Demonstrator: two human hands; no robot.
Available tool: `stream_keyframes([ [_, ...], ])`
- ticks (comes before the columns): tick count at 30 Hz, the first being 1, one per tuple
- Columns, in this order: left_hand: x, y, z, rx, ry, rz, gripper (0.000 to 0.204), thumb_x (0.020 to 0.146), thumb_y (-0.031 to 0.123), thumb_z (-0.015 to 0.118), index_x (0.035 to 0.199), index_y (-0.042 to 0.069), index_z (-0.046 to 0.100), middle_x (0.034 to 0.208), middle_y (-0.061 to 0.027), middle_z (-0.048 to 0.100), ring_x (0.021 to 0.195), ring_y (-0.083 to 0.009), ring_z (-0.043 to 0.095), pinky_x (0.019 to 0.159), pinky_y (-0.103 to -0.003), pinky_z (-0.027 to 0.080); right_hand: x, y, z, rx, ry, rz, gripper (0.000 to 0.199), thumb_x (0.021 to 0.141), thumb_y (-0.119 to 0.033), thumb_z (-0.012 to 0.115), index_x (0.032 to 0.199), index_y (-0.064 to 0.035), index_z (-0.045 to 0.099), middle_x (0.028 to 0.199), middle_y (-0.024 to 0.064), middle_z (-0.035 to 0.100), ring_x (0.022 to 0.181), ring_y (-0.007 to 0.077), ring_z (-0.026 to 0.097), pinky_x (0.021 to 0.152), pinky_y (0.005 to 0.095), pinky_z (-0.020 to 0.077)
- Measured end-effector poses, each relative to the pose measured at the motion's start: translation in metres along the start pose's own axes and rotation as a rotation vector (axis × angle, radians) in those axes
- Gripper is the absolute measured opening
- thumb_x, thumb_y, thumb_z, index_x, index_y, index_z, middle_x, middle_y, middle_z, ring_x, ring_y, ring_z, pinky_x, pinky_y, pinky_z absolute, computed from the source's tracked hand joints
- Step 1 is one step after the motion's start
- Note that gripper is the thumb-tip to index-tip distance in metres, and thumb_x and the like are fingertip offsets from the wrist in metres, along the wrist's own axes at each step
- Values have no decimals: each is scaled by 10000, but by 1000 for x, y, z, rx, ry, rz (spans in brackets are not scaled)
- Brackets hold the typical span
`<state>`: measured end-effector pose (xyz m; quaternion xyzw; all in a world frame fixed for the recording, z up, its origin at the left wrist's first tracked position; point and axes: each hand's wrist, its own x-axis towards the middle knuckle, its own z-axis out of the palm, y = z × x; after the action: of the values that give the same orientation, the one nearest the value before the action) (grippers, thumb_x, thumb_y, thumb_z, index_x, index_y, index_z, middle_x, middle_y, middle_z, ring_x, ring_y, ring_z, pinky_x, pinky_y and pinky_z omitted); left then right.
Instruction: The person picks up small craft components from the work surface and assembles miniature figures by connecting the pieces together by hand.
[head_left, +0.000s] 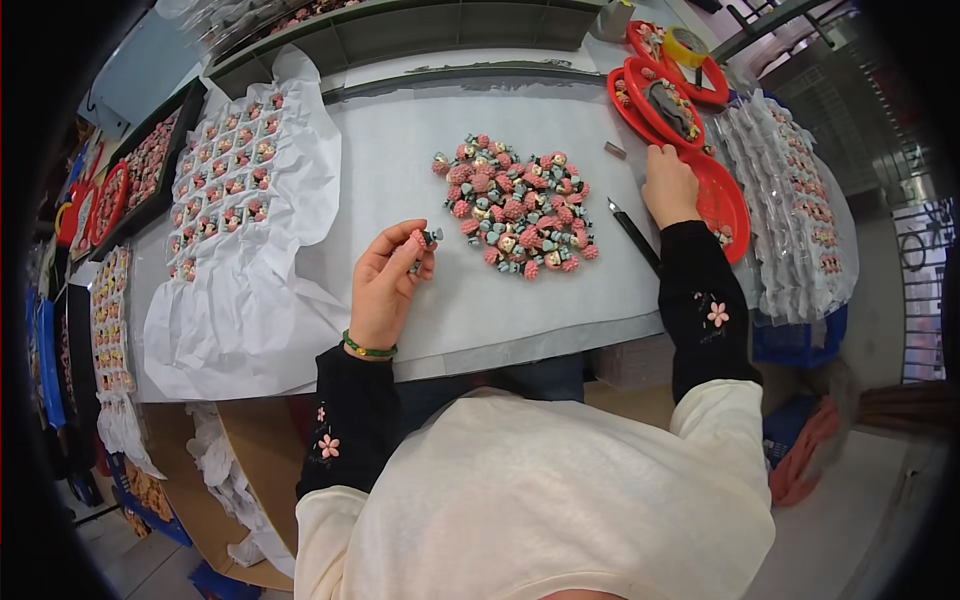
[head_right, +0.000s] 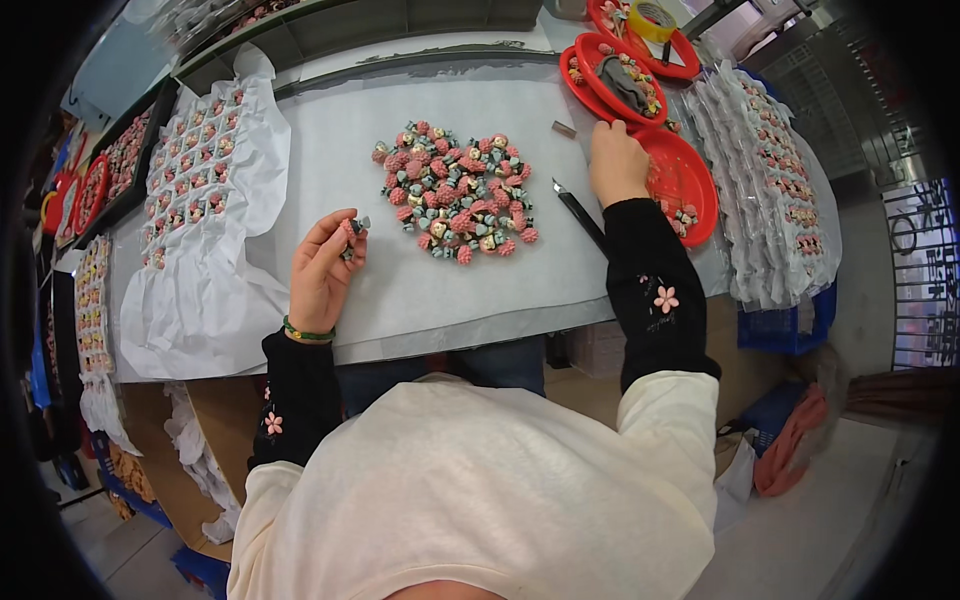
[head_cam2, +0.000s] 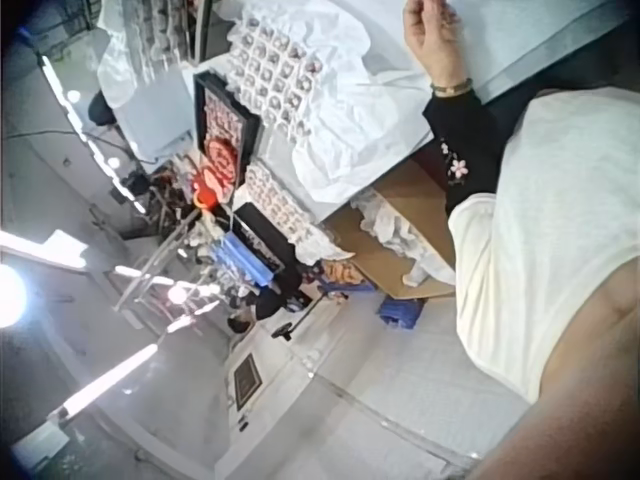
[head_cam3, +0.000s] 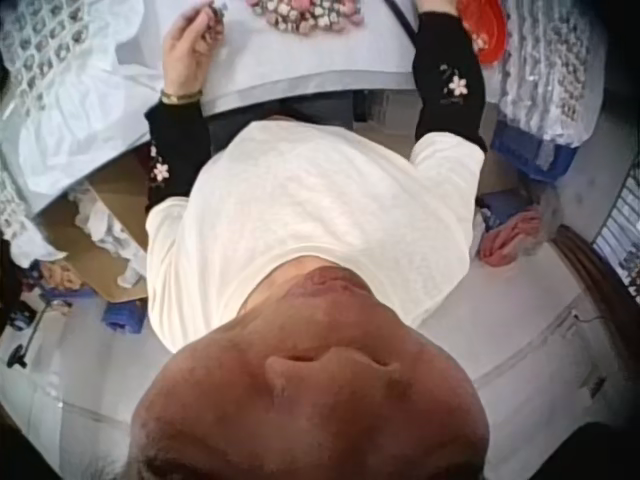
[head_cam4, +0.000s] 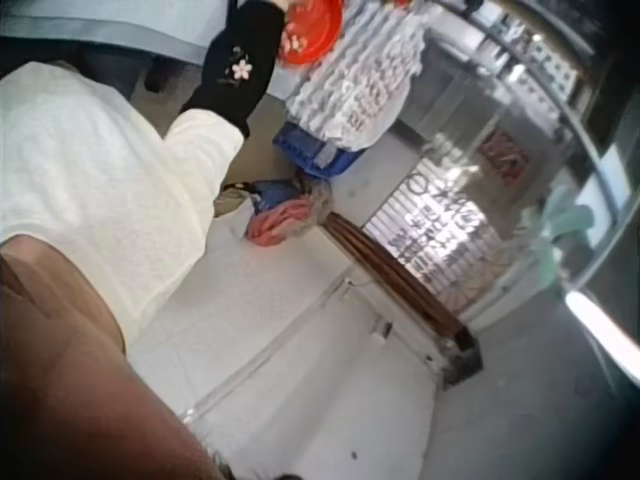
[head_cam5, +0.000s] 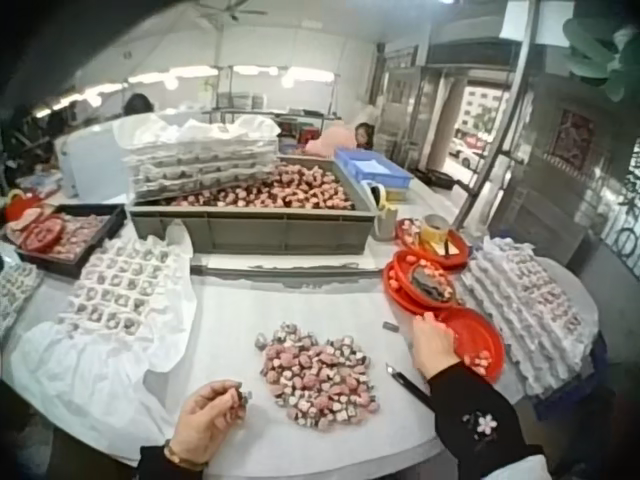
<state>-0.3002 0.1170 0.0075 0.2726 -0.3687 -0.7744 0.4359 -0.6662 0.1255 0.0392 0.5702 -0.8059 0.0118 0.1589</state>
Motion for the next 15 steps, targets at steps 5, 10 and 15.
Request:
stream_keyframes([
  [5,-2,1,1,-26,40,-2,264,874,112,517,1103,-18,513,921,-70,568,759,-111,514,677,-248,412,4,-6,7,-200,-67,-198,146,741,-32,553,876,-17,499,902,168,523,698,333,632,566,401,526],
  [10,1,-1,3,-28,34,-8,263,873,111,516,1102,-19,514,919,-67,569,762,-107,514,677,-247,413,-9,-1,4,-104,-69,-193,210,707,6,544,893,-39,455,894,142,499,781,315,592,613,438,491],
  [15,-1,0,1,-31,60,-4,276,868,113,522,1105,-28,508,909,-66,575,781,-105,520,676,-241,415,-32,4,-9,-6,200,-142,170,699,-6,554,858,-62,544,895,78,518,908,276,512,730,386,410],
])
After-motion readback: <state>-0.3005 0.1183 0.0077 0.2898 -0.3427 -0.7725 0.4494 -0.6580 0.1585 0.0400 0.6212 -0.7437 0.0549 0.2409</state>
